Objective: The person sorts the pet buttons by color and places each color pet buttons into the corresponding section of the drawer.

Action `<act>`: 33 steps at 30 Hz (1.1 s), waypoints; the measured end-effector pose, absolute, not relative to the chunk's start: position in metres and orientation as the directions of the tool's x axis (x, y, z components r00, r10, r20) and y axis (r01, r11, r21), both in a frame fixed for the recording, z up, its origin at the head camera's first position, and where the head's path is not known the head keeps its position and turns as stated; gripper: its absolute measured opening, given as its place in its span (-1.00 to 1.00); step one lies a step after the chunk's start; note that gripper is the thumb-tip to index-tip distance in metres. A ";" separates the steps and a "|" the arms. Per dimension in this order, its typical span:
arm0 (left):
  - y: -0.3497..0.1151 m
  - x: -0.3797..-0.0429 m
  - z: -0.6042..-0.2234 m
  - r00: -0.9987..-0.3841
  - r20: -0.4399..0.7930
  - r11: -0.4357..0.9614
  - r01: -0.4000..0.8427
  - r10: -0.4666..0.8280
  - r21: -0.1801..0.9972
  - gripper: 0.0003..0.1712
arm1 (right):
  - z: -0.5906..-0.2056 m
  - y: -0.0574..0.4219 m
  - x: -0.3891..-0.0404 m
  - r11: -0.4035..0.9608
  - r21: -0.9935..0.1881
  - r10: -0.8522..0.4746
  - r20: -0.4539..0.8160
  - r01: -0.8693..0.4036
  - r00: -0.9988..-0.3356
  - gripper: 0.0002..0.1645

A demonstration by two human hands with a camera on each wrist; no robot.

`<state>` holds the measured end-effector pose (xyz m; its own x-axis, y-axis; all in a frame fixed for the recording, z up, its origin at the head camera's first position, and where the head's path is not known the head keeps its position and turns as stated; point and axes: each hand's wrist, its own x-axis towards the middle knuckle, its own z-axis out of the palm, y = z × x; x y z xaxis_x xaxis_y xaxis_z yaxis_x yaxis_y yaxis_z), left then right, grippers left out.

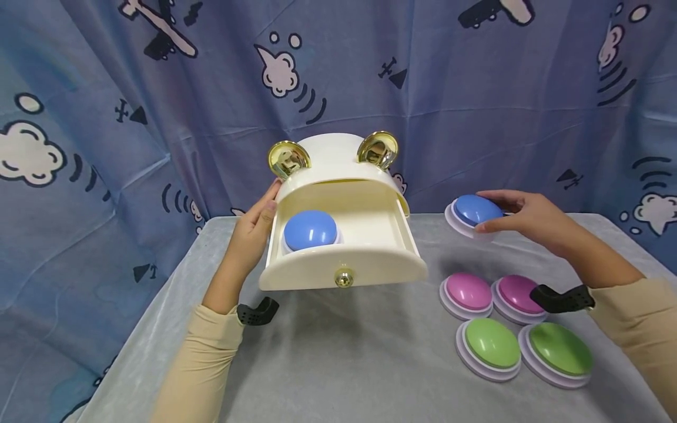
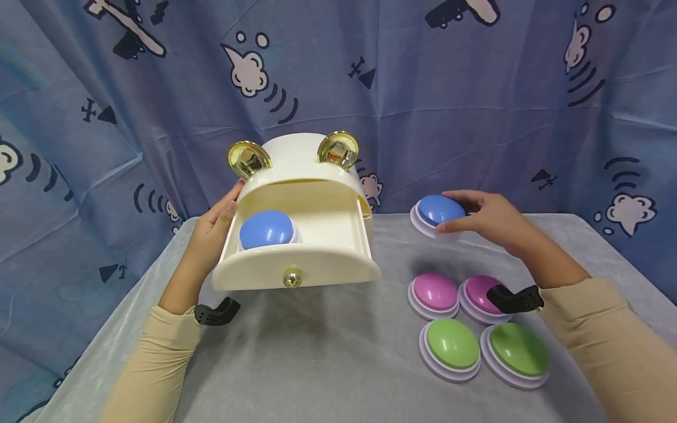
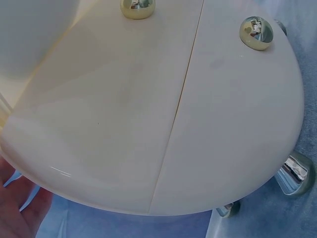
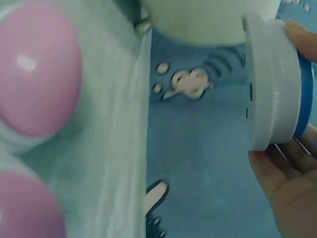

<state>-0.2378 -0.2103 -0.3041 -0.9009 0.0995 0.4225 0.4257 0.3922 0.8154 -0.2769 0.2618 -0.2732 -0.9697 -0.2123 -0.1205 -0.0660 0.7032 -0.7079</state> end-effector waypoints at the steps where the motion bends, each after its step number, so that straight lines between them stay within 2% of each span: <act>1: -0.211 -0.238 -0.304 -0.901 0.421 0.395 0.424 0.099 0.815 -0.44 | -0.270 0.258 -0.275 0.701 -0.710 -0.211 -0.111 -0.071 -0.971 0.04; 19: -0.212 -0.238 -0.305 -0.903 0.419 0.396 0.421 0.096 0.816 -0.44 | -0.220 0.204 -0.236 0.704 -0.698 -0.216 -0.029 -0.135 -0.976 -0.05; 33: -0.210 -0.237 -0.304 -0.905 0.413 0.405 0.417 0.103 0.813 -0.45 | -0.208 0.174 -0.222 0.584 -0.789 -0.285 0.018 -0.188 -0.958 -0.15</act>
